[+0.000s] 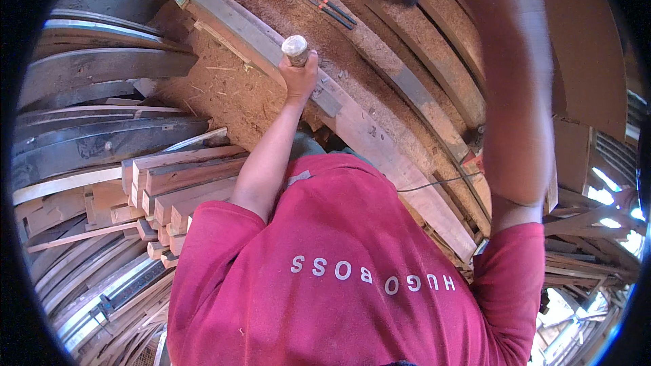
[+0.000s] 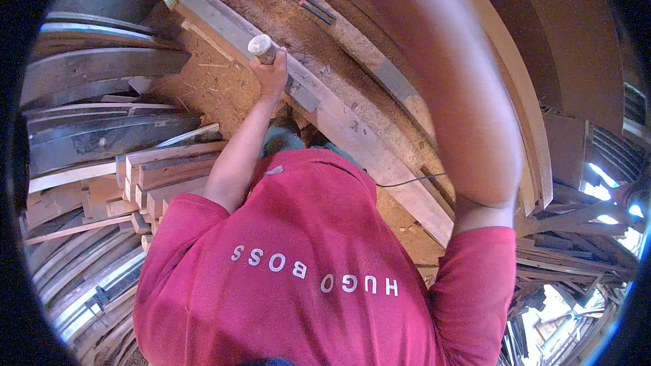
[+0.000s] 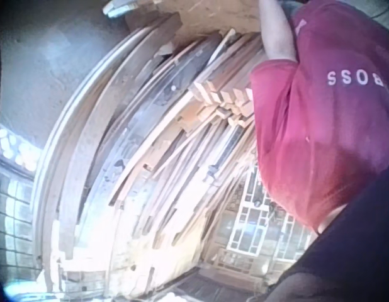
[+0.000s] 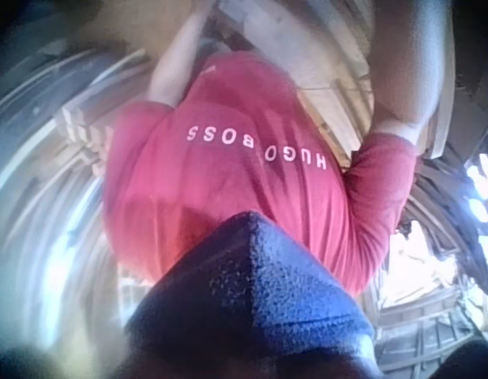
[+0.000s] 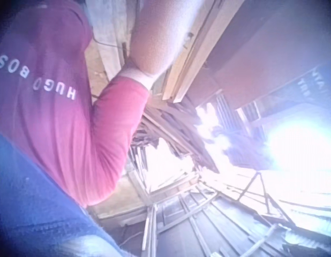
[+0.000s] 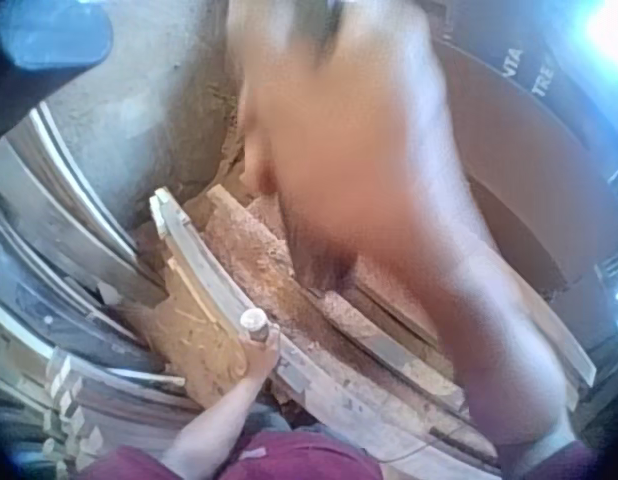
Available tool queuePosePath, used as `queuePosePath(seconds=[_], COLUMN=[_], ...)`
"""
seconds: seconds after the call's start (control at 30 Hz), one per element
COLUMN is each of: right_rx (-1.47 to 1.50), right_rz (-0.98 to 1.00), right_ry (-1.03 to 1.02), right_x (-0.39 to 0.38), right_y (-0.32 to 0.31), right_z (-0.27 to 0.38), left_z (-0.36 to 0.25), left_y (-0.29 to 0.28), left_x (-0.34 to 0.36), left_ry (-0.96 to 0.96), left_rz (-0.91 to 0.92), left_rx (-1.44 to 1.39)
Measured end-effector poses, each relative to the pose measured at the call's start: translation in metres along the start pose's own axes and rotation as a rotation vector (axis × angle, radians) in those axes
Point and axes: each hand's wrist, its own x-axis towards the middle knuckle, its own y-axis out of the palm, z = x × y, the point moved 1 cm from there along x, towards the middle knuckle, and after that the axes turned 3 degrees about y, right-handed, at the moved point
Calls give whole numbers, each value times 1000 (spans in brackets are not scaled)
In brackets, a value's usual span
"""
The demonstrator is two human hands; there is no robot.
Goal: The person sands a piece of wood using a power sander, then uses an axe and a chisel with pliers to work on a different piece of wood.
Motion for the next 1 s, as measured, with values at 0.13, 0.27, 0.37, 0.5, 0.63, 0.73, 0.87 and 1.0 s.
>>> queuePosePath(seconds=[0.13, 0.27, 0.37, 0.5, 0.63, 0.73, 0.87, 1.0], right_rx=[295, 321, 225, 124, 221, 310, 387, 133], right_rz=[1055, 1009, 899, 988, 1067, 1218, 732, 396], right_ry=[693, 705, 669, 607, 584, 734, 720, 404], right_x=[-153, -81, -26, -67, -138, -86, 1, -77], right_y=[50, 20, 6, 18, 44, 21, -11, 25], right_z=[26, 11, -7, 1, 20, 20, 34, 24], left_z=[24, -9, -8, -5, 7, 0, 6, -13], left_y=[-18, -10, -16, -2, -8, -7, -20, 2], left_x=[6, -11, 1, -1, -5, -14, -7, -4], left_ry=[15, 62, 37, 33, 54, 100, 1, 156], left_rz=[-46, -85, -101, -82, -116, -140, -87, -95], left_rx=[2, 54, 96, 49, -33, 27, 76, 72])
